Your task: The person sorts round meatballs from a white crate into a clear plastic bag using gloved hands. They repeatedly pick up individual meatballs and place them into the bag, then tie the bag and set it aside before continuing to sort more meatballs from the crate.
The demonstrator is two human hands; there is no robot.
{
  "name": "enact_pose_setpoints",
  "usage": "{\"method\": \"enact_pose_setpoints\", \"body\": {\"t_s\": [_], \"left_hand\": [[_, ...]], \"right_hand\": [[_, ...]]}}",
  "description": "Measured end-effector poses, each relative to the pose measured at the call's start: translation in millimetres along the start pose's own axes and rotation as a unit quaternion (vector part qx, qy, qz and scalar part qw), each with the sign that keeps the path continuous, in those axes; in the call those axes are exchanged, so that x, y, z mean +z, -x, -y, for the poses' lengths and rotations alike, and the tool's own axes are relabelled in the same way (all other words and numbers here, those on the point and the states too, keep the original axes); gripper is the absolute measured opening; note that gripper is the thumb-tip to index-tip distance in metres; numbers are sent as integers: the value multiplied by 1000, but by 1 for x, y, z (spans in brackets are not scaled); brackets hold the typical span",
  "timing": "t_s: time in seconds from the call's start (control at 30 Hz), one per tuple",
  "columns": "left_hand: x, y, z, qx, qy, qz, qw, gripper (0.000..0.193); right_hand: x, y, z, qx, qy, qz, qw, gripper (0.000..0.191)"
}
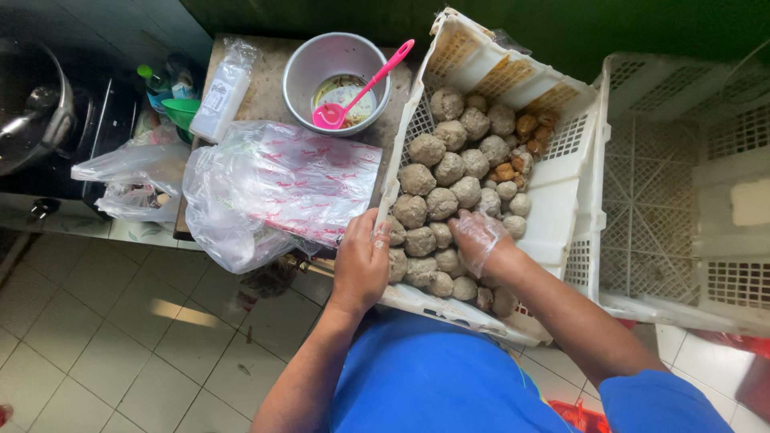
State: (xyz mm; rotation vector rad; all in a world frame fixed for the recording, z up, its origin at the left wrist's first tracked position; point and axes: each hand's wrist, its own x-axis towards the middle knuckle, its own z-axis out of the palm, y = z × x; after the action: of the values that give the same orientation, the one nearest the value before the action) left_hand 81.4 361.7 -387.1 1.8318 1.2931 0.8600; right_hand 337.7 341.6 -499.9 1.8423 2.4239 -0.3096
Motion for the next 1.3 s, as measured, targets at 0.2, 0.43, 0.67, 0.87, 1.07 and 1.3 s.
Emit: {"method": "enact_pose_setpoints", "body": {"t_s": [0.2,0.43,0.67,0.87,1.07,1.3], "left_hand": [[-1,1,0,8,-5,0,1000,30],[-4,-1,2,3,-1,1,1000,31],[-9,-1,2,5,-4,6,1000,32],[-18,-6,4,2,-22,-1,1000,35],[-20,-8,13,5,-51,-11,999,38],[-26,-15,15,-7,-46,-30,998,40]], "right_hand": [[-31,-6,11,74,-19,132,988,27],[-26,8,0,218,-174,-119,953,52],[26,35,29,91,-79,20,992,83],[-67,11,17,49,-186,-69,979,56],[-179,-130,57,-201,-195,-373,885,32],[-187,-324,97,-98,62,44,992,34]]}}
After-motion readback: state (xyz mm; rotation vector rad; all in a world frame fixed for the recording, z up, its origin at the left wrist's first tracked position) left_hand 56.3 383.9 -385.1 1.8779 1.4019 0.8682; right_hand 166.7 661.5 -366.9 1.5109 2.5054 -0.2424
